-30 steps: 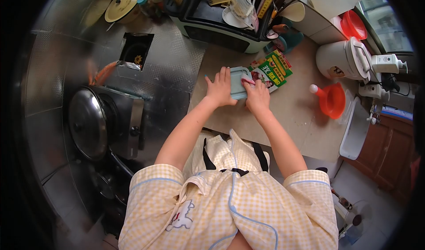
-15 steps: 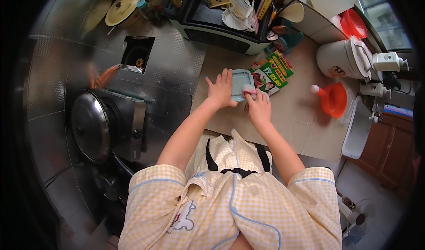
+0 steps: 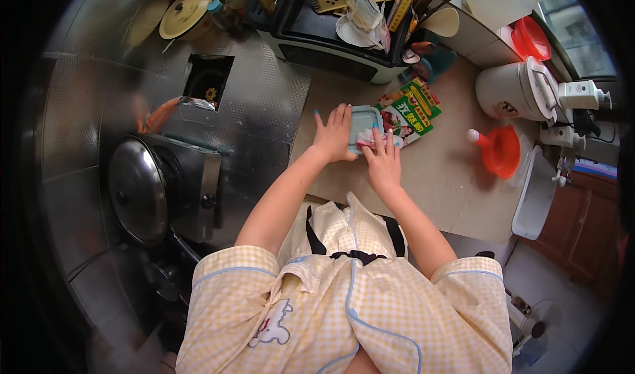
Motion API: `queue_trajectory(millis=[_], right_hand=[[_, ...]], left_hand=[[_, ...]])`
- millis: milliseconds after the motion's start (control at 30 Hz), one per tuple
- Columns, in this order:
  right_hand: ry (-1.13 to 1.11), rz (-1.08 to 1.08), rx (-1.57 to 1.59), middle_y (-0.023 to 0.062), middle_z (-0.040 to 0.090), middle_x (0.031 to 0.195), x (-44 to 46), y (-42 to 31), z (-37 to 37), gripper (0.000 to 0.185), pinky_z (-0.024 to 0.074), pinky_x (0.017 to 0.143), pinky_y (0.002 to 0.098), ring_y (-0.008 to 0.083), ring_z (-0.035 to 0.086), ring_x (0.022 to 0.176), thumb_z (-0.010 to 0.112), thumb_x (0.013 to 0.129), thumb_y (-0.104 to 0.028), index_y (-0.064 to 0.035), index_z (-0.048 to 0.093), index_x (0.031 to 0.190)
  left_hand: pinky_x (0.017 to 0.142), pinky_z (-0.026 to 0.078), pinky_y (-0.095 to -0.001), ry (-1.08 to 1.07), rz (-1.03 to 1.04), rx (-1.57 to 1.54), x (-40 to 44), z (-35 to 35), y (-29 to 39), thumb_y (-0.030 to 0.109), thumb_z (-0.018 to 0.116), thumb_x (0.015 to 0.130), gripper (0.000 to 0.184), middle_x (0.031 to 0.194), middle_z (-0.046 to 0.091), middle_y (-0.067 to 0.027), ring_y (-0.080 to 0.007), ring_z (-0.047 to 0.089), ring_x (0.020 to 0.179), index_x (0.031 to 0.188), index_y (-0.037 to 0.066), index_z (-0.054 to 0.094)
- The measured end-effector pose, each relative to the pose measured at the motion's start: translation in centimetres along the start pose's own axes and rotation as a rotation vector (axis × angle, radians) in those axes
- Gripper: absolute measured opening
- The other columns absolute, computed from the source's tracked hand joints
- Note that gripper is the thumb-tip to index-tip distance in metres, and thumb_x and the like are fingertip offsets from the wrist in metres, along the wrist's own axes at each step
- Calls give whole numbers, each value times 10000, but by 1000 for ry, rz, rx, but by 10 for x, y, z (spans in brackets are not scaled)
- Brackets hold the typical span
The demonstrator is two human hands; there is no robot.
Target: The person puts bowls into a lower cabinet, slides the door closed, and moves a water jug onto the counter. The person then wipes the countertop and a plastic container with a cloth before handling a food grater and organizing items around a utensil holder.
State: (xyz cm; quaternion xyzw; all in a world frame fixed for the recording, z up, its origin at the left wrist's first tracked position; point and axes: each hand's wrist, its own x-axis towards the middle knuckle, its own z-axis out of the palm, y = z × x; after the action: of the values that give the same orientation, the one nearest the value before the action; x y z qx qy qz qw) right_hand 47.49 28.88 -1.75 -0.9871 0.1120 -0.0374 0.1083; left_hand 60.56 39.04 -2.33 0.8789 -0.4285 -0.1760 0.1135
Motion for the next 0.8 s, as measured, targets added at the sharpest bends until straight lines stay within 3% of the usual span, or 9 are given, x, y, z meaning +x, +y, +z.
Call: queue_trajectory(millis=[200, 333, 567, 800], right_hand=[[1, 40, 0, 98, 283, 1357, 44, -13, -2, 319, 267, 935, 535, 383, 256, 1229, 567, 682, -113, -153, 573, 999], [-13, 20, -46, 100, 284, 1357, 1, -11, 3, 275, 265, 935, 536, 374, 274, 1223, 560, 710, -163, -155, 583, 985], [4, 86, -56, 87, 309, 1345, 47, -21, 3, 300, 262, 936, 537, 370, 272, 1227, 556, 706, -143, -152, 574, 1006], [-61, 7, -22, 109, 314, 1333, 2, -24, -9, 308, 269, 946, 525, 371, 261, 1232, 596, 680, -135, -78, 568, 981]], left_hand=[[911, 203, -653, 15, 49, -55, -1, 2, -7, 478, 741, 465, 1162, 1341, 177, -176, -341, 251, 1217, 1300, -29, 112], [908, 213, -651, 47, 109, -170, -2, 3, -12, 518, 739, 462, 1170, 1341, 180, -165, -341, 240, 1224, 1301, -11, 119], [972, 184, -579, 106, 154, -339, 1, 12, -18, 461, 753, 483, 1132, 1339, 182, -166, -345, 229, 1231, 1303, 5, 121], [960, 180, -604, 135, 139, -302, 0, 13, -17, 432, 751, 483, 1096, 1335, 198, -155, -336, 256, 1219, 1293, -1, 152]])
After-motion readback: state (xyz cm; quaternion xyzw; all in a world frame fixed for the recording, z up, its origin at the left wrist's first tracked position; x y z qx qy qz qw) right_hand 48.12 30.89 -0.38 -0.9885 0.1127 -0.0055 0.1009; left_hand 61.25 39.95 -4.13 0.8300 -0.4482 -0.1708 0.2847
